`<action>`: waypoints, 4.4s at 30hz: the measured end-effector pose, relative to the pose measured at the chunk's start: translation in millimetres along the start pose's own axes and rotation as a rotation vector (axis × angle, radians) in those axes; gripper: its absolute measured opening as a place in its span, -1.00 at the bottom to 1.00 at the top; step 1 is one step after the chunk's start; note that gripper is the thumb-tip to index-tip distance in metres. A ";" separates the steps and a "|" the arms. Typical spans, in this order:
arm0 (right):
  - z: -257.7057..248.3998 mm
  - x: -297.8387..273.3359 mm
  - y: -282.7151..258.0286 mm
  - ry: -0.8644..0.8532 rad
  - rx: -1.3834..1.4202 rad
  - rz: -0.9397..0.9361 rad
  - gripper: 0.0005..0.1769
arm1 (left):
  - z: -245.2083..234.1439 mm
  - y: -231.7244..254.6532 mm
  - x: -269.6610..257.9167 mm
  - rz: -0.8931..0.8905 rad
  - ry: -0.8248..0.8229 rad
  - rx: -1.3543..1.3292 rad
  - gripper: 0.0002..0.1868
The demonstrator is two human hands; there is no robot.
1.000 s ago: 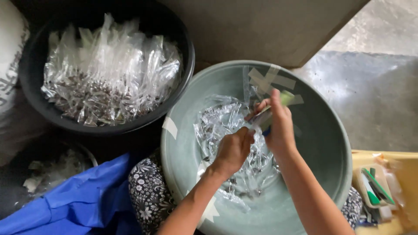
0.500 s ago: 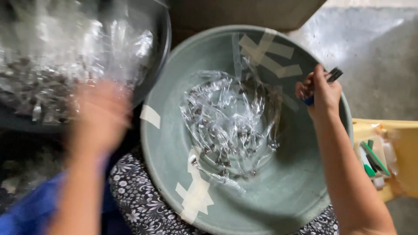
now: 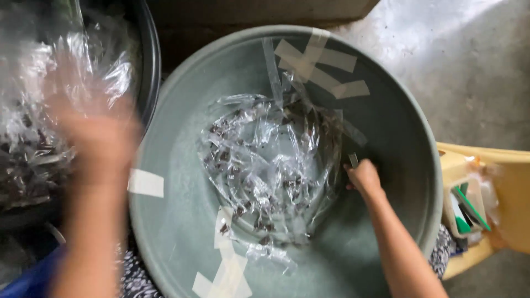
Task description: Stapling the tops of small plastic bags to seal them.
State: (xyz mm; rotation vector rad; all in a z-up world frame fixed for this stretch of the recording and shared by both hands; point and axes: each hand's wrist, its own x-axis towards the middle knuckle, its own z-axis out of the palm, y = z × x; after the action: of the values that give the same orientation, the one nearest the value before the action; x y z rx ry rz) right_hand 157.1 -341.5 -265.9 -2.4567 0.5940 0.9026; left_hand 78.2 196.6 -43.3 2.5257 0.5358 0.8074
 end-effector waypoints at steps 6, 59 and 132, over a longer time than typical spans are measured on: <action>20.3 17.7 21.0 0.165 0.352 -0.033 -0.62 | 243.2 142.1 -106.4 -0.333 -0.617 -0.563 -0.37; -104.5 -307.5 -195.6 -0.190 0.668 -1.033 -0.58 | 41.3 159.0 -100.4 -0.423 -0.162 -1.379 -0.90; -123.6 -277.3 -188.8 -0.237 0.594 -1.068 -0.90 | 11.4 165.8 -100.5 0.267 -0.796 -0.809 -0.01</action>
State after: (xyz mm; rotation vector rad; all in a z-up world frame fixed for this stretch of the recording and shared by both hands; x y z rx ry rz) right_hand 125.7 -191.8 57.3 -1.6850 -0.4711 0.4407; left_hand 46.8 7.5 -12.6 1.9108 -0.3437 0.0048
